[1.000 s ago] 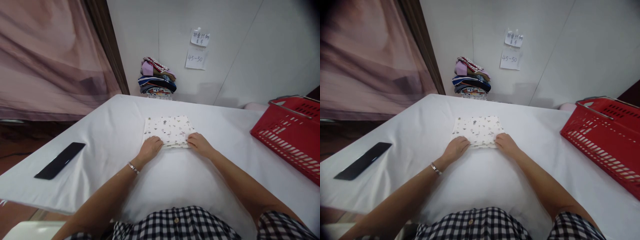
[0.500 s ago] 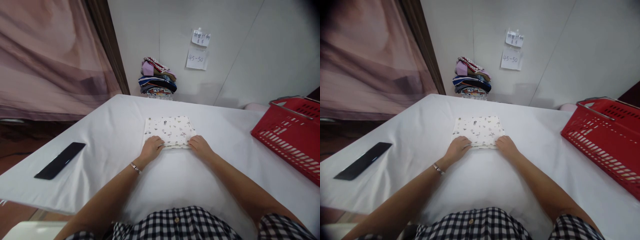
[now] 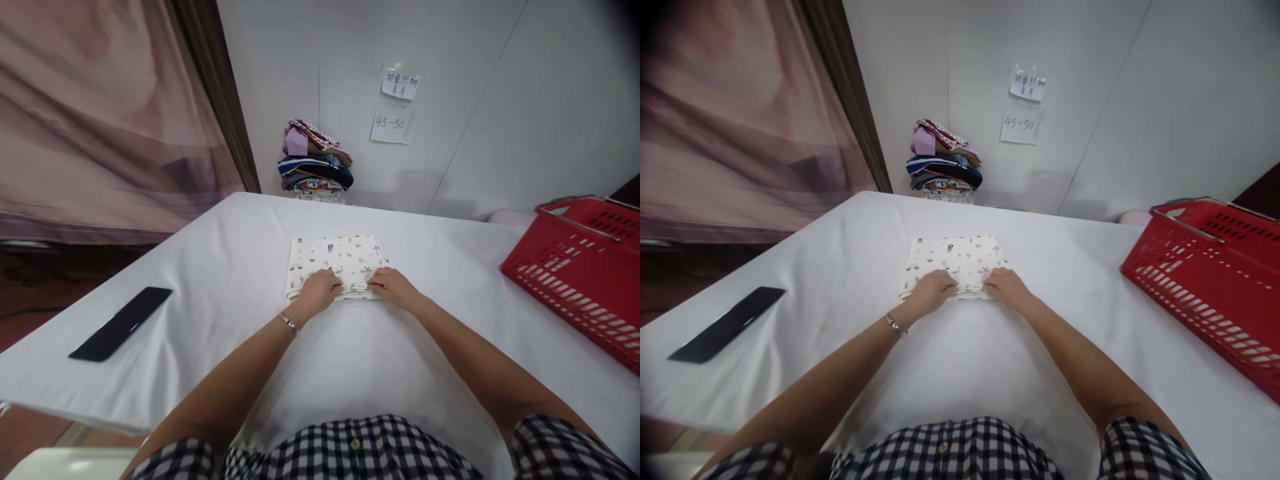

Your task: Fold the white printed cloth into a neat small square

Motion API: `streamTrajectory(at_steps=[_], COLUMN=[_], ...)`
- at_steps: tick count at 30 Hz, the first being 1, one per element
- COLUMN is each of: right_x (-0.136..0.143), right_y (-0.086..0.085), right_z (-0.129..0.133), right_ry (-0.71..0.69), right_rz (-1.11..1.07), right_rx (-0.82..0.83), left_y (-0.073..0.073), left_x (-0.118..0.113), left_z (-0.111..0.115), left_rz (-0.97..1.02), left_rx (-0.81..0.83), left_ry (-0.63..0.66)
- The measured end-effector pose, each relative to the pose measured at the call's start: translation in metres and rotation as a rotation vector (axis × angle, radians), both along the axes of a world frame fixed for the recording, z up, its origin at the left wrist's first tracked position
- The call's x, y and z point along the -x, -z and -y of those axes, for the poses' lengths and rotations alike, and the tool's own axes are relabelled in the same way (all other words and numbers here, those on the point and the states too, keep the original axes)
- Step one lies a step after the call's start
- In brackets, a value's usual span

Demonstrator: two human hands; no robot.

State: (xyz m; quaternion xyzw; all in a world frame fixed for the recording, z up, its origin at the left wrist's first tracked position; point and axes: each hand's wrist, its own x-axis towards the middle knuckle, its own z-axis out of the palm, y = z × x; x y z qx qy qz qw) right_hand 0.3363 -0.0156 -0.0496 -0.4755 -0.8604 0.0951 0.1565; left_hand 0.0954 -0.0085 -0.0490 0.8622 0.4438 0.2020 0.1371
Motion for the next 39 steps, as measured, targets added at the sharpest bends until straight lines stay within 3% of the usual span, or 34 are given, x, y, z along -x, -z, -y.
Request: streamTrajectory(at_steps=[4, 7, 12, 18, 25, 28, 31, 35, 39], right_x=[0.000, 0.000, 0.001, -0.007, -0.016, -0.017, -0.018, -0.022, -0.027], right_y=[0.001, 0.003, 0.006, 0.004, 0.029, 0.037, 0.038, 0.039, 0.043], right_z=[0.003, 0.011, 0.018, 0.018, 0.024, 0.026, 0.027, 0.029, 0.030], right_ry=[0.027, 0.046, 0.031, -0.079, -0.049, -0.040, -0.039, -0.068, -0.092], right_rz=[-0.063, -0.079, 0.066, 0.063, -0.029, -0.062, -0.078, -0.084, -0.080], right_rx=[-0.024, -0.114, -0.157, -0.107, -0.242, -0.288, -0.293, -0.333, -0.362], left_y=[-0.001, 0.000, 0.011, 0.013, 0.013, 0.015, 0.018, 0.023, 0.028], left_x=[0.000, 0.003, 0.007, 0.019, 0.068, 0.093, 0.110, 0.114, 0.107], left_z=[0.002, 0.008, 0.013, 0.020, 0.036, 0.042, 0.046, 0.047, 0.045], left_rz=[0.106, 0.183, 0.025, -0.082, -0.116, -0.014, 0.179, 0.368, 0.359], left_rx=[0.063, 0.020, -0.204, -0.252, -0.284, -0.263, -0.122, 0.054, 0.075], left_ry=[-0.050, -0.028, 0.110, 0.120, -0.036, -0.175, -0.327, -0.356, -0.379])
